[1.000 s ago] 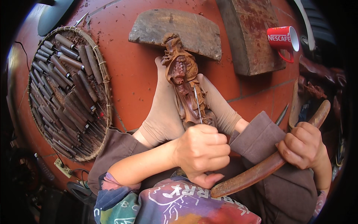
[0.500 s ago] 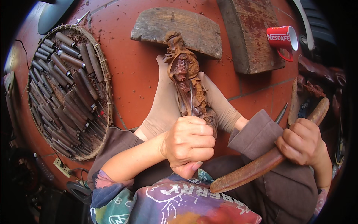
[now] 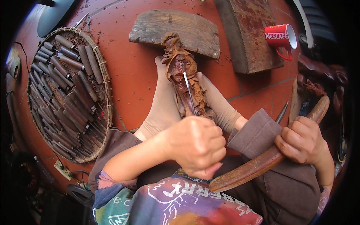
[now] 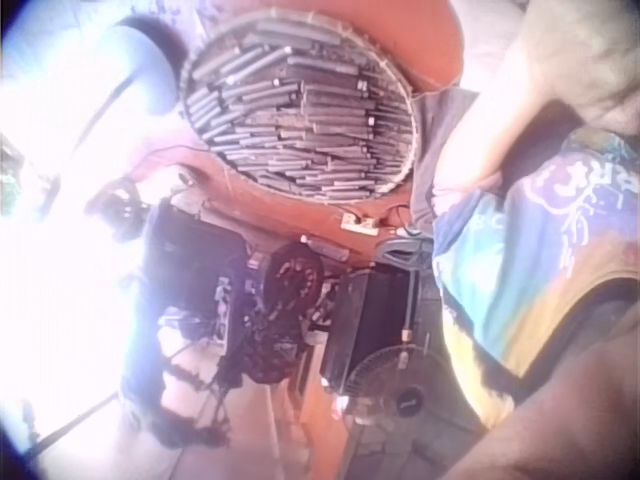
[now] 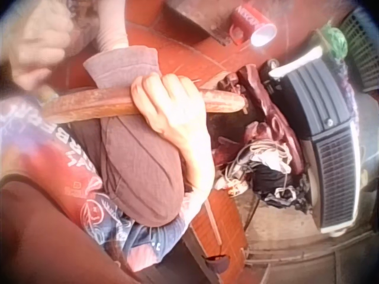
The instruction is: The person carves a small wooden figurine using a chisel and mallet while holding the wood between their bare feet. They repeatedly strike the chisel to shape the wood and occasionally switch tools from a nearby basket.
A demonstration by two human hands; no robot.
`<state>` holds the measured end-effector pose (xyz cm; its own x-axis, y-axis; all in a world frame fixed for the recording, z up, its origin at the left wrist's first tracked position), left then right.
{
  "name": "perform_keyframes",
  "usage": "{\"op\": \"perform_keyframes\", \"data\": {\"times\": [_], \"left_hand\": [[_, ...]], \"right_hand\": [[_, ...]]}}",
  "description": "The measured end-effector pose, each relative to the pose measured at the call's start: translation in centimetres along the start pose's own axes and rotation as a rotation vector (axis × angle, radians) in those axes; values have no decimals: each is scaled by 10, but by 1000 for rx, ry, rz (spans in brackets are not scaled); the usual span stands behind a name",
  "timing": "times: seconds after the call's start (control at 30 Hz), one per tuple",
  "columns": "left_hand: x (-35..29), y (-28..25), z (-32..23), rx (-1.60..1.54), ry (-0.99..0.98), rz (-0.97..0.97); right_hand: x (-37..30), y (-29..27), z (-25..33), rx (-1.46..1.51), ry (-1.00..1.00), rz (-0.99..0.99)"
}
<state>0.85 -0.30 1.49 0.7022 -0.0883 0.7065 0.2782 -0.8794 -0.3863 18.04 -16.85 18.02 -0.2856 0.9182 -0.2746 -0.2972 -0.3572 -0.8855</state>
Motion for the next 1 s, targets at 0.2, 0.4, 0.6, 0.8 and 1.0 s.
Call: {"op": "perform_keyframes", "data": {"times": [0.2, 0.4, 0.6, 0.8, 1.0], "left_hand": [[9, 21, -10, -73, -88, -58], [7, 23, -1, -31, -176, -113], [13, 14, -4, -44, -231, -180], [10, 20, -2, -48, -244, -229], [9, 17, 2, -61, -230, -203]], "right_hand": [[-4, 1, 0, 6, 32, -22], [-5, 4, -2, 21, 48, -43], [-7, 3, -2, 31, 48, -48], [-6, 3, -3, 28, 57, -49], [-5, 1, -2, 13, 51, -29]]}}
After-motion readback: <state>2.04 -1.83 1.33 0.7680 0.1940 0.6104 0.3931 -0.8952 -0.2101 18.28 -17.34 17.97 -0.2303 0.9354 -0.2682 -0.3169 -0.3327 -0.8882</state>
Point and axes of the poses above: each hand's wrist, its own x-axis towards the middle knuckle, its own y-axis out of the palm, z = x × y, the point moved 1 cm from there along x, towards the middle knuckle, and after that the axes turned 11 degrees about x, right-handed, at the moved point
